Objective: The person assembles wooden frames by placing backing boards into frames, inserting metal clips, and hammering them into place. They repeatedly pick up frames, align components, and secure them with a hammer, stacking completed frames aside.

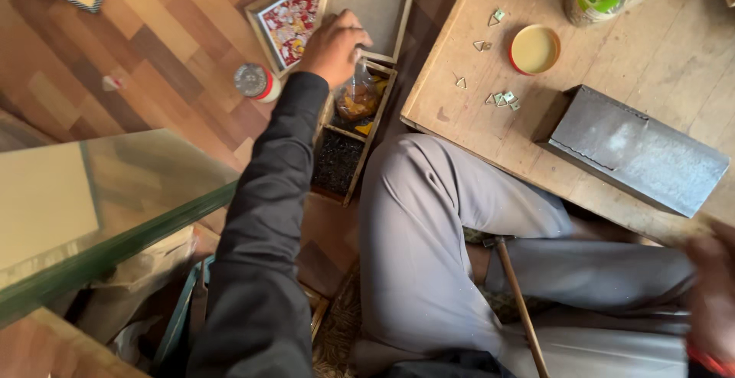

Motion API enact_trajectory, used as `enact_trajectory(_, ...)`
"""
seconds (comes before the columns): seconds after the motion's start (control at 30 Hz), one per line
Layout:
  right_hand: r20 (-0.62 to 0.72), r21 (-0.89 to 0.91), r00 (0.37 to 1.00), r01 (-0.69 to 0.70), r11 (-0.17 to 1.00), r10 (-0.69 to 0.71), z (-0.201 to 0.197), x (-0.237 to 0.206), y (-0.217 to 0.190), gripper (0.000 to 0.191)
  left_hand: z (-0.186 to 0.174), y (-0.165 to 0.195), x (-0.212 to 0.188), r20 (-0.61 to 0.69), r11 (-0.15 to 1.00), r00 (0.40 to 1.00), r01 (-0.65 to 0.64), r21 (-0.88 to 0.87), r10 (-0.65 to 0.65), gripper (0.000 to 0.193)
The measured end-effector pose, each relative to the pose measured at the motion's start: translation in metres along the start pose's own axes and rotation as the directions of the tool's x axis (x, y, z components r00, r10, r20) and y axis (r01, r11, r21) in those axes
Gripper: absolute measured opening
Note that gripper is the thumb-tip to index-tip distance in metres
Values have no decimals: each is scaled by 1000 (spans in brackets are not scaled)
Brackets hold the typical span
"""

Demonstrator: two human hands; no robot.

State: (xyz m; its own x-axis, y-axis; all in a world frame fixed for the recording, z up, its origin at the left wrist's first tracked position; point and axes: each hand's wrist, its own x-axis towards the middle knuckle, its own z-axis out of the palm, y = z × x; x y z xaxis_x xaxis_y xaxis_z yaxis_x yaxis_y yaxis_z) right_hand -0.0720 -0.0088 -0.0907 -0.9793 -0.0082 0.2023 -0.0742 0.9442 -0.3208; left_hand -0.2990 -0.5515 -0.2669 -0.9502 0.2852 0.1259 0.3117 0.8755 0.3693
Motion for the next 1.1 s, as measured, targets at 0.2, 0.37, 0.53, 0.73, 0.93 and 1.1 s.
enact_trajectory(0.2,55,56,860,505,861,-508,87,110,-77,13,-21,-7,-1,-25,994,994,-104,14,105,25)
enact_trajectory(0.37,160,-10,773,623,782,-614,141,158,-126,12,-39,-13,-1,-53,939,945,-312,145,322,24)
enact_trajectory(0.53,180,22,804,572,820,-566,151,163,-120,12,-57,1,5,-185,956,952,-202,212,243,18)
enact_trajectory(0.73,116,231,876,435,870,-468,131,155,-108,37,-103,41,22,-575,714,788,-273,-645,-219,9)
enact_trajectory(0.93,35,303,924,352,885,-380,101,138,-104,36,-126,116,-6,-420,-79,801,-496,-865,-427,20)
enact_trajectory(1.1,-27,383,937,332,862,-349,78,121,-79,30,-123,194,-41,-283,-433,882,-438,-787,-378,31)
